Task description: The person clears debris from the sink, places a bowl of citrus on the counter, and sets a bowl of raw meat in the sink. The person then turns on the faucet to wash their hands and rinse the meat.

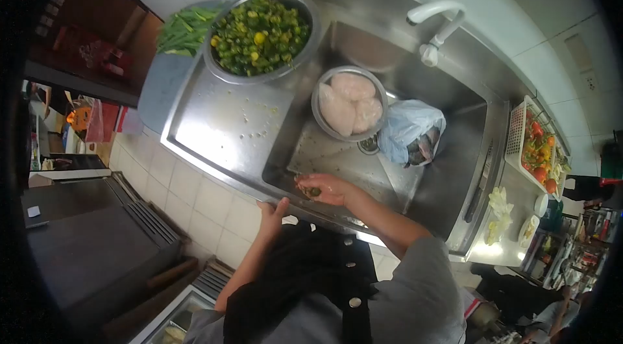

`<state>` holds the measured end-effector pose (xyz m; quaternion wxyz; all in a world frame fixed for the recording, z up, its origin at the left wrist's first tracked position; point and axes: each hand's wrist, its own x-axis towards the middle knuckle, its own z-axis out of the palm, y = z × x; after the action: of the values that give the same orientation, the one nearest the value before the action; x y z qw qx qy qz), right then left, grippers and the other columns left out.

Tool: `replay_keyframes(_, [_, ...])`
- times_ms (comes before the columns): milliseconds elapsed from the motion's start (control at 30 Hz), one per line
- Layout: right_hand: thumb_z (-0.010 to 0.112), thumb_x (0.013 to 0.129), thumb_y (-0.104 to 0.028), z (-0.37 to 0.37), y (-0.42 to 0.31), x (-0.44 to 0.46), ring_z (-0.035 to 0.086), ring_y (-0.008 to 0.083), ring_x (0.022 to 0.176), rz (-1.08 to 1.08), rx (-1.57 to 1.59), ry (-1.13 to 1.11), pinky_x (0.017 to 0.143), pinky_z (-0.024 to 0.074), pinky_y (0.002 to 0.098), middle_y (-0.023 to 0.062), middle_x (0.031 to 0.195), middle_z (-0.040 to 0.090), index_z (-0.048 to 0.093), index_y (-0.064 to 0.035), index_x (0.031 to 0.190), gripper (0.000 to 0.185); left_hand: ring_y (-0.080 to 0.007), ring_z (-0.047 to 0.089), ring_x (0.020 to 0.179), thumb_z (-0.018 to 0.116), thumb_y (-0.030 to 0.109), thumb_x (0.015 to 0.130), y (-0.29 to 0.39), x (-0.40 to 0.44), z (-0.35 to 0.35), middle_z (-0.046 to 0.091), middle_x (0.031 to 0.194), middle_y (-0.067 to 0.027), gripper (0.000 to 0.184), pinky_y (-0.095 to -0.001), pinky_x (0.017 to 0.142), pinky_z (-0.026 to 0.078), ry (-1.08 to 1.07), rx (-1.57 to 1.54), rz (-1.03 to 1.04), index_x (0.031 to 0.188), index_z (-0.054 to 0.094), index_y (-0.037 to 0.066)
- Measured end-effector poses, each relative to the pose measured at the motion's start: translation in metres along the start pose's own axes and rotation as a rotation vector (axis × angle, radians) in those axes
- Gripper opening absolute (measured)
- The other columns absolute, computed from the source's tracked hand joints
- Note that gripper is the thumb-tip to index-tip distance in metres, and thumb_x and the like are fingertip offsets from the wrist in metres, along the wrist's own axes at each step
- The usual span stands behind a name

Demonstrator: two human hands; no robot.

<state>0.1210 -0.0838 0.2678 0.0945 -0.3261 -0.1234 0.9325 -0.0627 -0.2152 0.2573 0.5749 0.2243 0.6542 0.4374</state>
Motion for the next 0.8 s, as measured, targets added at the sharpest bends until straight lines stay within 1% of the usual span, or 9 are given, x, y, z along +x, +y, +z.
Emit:
replay_keyframes(233, [0.061, 0.09, -0.014, 0.174, -0.182, -0.033, 0.056, 0.014, 0.102, -0.79, -0.318, 0.076, 0.088, 0.045, 0.0261, 0.0044, 0.104, 0.061, 0.057, 0.0, 0.111, 0.026, -0.0281, 0.049, 0.113, 0.066, 0.027, 0.087, 0.016, -0.002, -0.001, 0.043, 0.126, -0.026, 0.093, -0.0333, 0.099, 0.037, -0.03, 0.053, -0.16, 0.134, -0.004, -0.014])
replay_keyframes(367, [0.065, 0.084, -0.013, 0.206, -0.26, 0.027, 0.055, 0.0236, 0.106, -1.534, -0.944, 0.523, 0.091, 0.0426, 0.0313, 0.0103, 0.106, 0.062, 0.064, -0.006, 0.105, 0.022, -0.0243, 0.05, 0.112, 0.065, 0.029, 0.088, 0.003, 0.002, -0.006, 0.048, 0.123, -0.0228, 0.094, -0.0302, 0.088, 0.045, -0.032, 0.055, -0.065, 0.138, -0.006, -0.007])
replay_keyframes(433, [0.065, 0.082, -0.013, 0.191, -0.272, 0.06, 0.055, 0.0274, 0.104, -1.622, -1.369, 0.707, 0.092, 0.0421, 0.0349, 0.0125, 0.106, 0.061, 0.065, -0.0092, 0.106, 0.024, -0.0281, 0.053, 0.109, 0.062, 0.029, 0.089, 0.009, -0.001, -0.005, 0.045, 0.124, -0.0222, 0.084, -0.0356, 0.084, 0.049, -0.066, 0.095, -0.086, 0.138, 0.001, -0.002])
replay_keyframes(533, [0.066, 0.08, -0.012, 0.16, -0.264, 0.046, 0.055, 0.0306, 0.101, -1.84, -1.209, 0.524, 0.087, 0.0435, 0.0395, 0.0124, 0.104, 0.061, 0.067, -0.006, 0.094, 0.015, -0.0289, 0.053, 0.109, 0.063, 0.026, 0.089, 0.018, 0.0, -0.002, 0.044, 0.126, -0.0201, 0.082, -0.0378, 0.08, 0.052, -0.07, 0.112, -0.079, 0.138, 0.003, 0.001])
replay_keyframes(600, [0.064, 0.086, -0.016, 0.118, -0.252, 0.017, 0.062, 0.0232, 0.082, -1.623, -0.96, 0.682, 0.071, 0.0491, 0.0348, 0.0092, 0.086, 0.065, 0.068, -0.0052, 0.091, 0.013, -0.0259, 0.052, 0.11, 0.065, 0.023, 0.087, 0.02, -0.002, -0.002, 0.045, 0.125, -0.0184, 0.088, -0.0369, 0.078, 0.052, -0.049, 0.08, -0.104, 0.139, -0.003, 0.001])
replay_keyframes(667, [0.047, 0.096, -0.037, 0.021, -0.262, 0.012, 0.058, 0.0199, 0.055, -1.23, -0.094, 0.458, 0.05, 0.046, 0.0285, 0.0084, 0.075, 0.065, 0.066, -0.001, 0.08, 0.044, -0.0269, 0.05, 0.113, 0.065, 0.024, 0.087, 0.032, -0.007, 0.003, 0.044, 0.126, -0.0185, 0.085, -0.0376, 0.082, 0.05, -0.047, 0.095, -0.14, 0.139, 0.002, 0.0])
replay_keyframes(700, [0.039, 0.096, -0.045, -0.056, -0.272, 0.007, 0.057, 0.0179, 0.055, -1.198, 0.022, 0.363, 0.048, 0.046, 0.0283, 0.0098, 0.07, 0.063, 0.063, -0.0012, 0.084, 0.051, -0.028, 0.049, 0.115, 0.065, 0.024, 0.088, 0.036, -0.01, 0.004, 0.043, 0.127, -0.0187, 0.081, -0.0383, 0.087, 0.048, -0.041, 0.105, -0.175, 0.138, 0.007, -0.001])
replay_keyframes(733, [0.043, 0.095, -0.048, -0.074, -0.264, -0.024, 0.056, 0.0177, 0.053, -1.229, 0.048, 0.82, 0.048, 0.0476, 0.0283, 0.0091, 0.064, 0.058, 0.059, -0.0006, 0.093, 0.05, -0.028, 0.049, 0.115, 0.065, 0.024, 0.088, 0.03, -0.006, 0.001, 0.043, 0.127, -0.0187, 0.081, -0.0383, 0.087, 0.048, -0.015, 0.093, -0.172, 0.138, 0.007, -0.001])
replay_keyframes(800, [0.061, 0.085, -0.052, -0.14, -0.272, -0.05, 0.06, 0.021, 0.071, -1.38, 0.607, 0.608, 0.066, 0.0571, 0.0286, 0.0123, 0.087, 0.057, 0.037, 0.0038, 0.123, 0.072, -0.0362, 0.04, 0.125, 0.065, 0.028, 0.087, 0.012, 0.001, -0.01, 0.035, 0.135, -0.0254, 0.082, -0.0442, 0.101, 0.037, -0.032, 0.243, 0.097, 0.14, 0.011, -0.005])
